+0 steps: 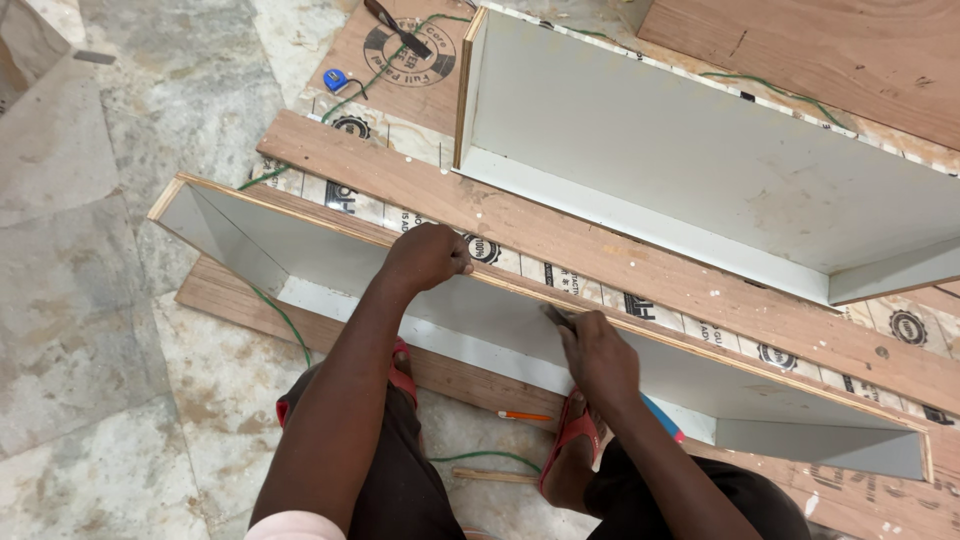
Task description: The person is assembling a wooden cabinet or drawer unit. They use a chisel to clean and smooth the edges of the wooden frame, ensuring a proper fit. The person works on different sections of the frame, occasionally adjusting their position to reach different areas.
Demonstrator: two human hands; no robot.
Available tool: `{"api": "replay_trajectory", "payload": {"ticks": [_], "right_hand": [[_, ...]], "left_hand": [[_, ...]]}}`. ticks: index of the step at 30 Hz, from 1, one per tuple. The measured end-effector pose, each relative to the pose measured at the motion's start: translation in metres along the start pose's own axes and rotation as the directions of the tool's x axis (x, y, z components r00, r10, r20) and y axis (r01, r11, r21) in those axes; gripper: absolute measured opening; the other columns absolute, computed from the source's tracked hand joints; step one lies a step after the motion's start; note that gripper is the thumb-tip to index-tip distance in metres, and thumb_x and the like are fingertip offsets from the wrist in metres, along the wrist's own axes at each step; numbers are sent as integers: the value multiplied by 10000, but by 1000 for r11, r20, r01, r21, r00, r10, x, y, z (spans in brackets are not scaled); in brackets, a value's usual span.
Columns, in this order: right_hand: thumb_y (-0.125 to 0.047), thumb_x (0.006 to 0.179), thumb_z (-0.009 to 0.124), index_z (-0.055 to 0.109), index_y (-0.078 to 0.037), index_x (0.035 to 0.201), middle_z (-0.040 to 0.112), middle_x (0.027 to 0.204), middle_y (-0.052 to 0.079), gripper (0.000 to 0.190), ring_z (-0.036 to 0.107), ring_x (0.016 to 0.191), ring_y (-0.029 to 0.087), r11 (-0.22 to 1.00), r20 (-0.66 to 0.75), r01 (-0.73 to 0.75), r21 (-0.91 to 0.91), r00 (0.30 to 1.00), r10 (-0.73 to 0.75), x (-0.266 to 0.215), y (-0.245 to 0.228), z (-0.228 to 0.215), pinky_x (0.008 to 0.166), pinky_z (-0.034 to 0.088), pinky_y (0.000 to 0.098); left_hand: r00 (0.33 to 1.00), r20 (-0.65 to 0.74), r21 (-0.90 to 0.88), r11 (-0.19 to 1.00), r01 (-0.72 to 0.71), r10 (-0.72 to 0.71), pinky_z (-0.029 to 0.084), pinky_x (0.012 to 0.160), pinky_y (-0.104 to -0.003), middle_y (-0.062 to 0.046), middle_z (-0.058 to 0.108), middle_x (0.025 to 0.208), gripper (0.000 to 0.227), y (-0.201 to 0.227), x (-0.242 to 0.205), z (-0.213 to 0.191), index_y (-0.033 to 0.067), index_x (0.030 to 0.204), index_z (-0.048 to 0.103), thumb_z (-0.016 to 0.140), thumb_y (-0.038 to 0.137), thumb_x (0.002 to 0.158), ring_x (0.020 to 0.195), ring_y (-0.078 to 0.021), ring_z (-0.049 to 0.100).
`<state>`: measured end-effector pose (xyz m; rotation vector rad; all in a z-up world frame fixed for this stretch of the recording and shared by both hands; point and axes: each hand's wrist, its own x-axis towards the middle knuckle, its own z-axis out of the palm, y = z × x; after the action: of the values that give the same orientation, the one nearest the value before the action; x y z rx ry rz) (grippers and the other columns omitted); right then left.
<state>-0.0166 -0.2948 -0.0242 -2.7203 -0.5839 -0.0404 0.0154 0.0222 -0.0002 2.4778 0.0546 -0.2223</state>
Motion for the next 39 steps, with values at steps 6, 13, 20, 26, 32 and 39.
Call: {"api": "replay_trajectory", "payload": {"ticks": [6, 13, 20, 26, 32, 39], "right_hand": [[-339, 969, 645, 602, -102, 1026, 674, 959, 97, 247, 694, 820, 333, 999, -43, 33, -11, 999, -33, -3, 2, -1, 642, 550, 476], [-328, 959, 653, 600, -107, 1007, 672, 927, 86, 233, 700, 778, 320, 998, -98, 55, -44, 993, -59, -10, 11, -2, 595, 551, 462], [-338, 968, 657, 600, -91, 988, 678, 931, 94, 254, 698, 795, 328, 998, -60, 52, -22, 997, -53, 0, -6, 4, 617, 549, 470], [-330, 964, 645, 607, -83, 1010, 683, 958, 104, 254, 699, 809, 333, 999, -71, 0, -42, 997, -3, -15, 14, -6, 628, 550, 472], [-336, 971, 636, 582, -88, 982, 671, 937, 109, 255, 694, 833, 335, 999, -41, 28, -25, 999, -29, 6, -19, 11, 651, 550, 481], [-321, 986, 631, 562, -79, 991, 663, 927, 109, 252, 700, 830, 323, 995, -15, 93, -28, 995, -94, 15, -39, 20, 616, 552, 480]], "left_hand": [[1000, 11, -35, 999, -14, 14, 537, 735, -398, -60, 760, 781, 163, -3, -2, -4, 140, 824, 813, 819, 303, 822, 760, -222, 714], [1000, -6, 32, 999, -8, 8, 542, 716, -406, -47, 762, 767, 215, 3, 1, 1, 115, 773, 800, 793, 308, 865, 736, -222, 719], [999, -23, -18, 999, -33, 32, 532, 706, -411, -69, 748, 751, 210, -3, 0, 0, 132, 790, 801, 816, 340, 814, 724, -238, 706], [1000, 21, 114, 993, 5, -7, 515, 686, -459, -133, 677, 676, 455, 3, 5, 0, 41, 701, 728, 791, 460, 867, 694, -293, 676], [1000, 12, 127, 992, 7, -9, 514, 682, -473, -154, 674, 665, 663, 9, 6, 1, 47, 675, 717, 592, 636, 953, 695, -319, 677], [1000, 6, 33, 999, 26, -26, 525, 691, -476, -154, 677, 685, 691, 6, 0, -3, 36, 715, 708, 559, 677, 926, 715, -330, 689]]}}
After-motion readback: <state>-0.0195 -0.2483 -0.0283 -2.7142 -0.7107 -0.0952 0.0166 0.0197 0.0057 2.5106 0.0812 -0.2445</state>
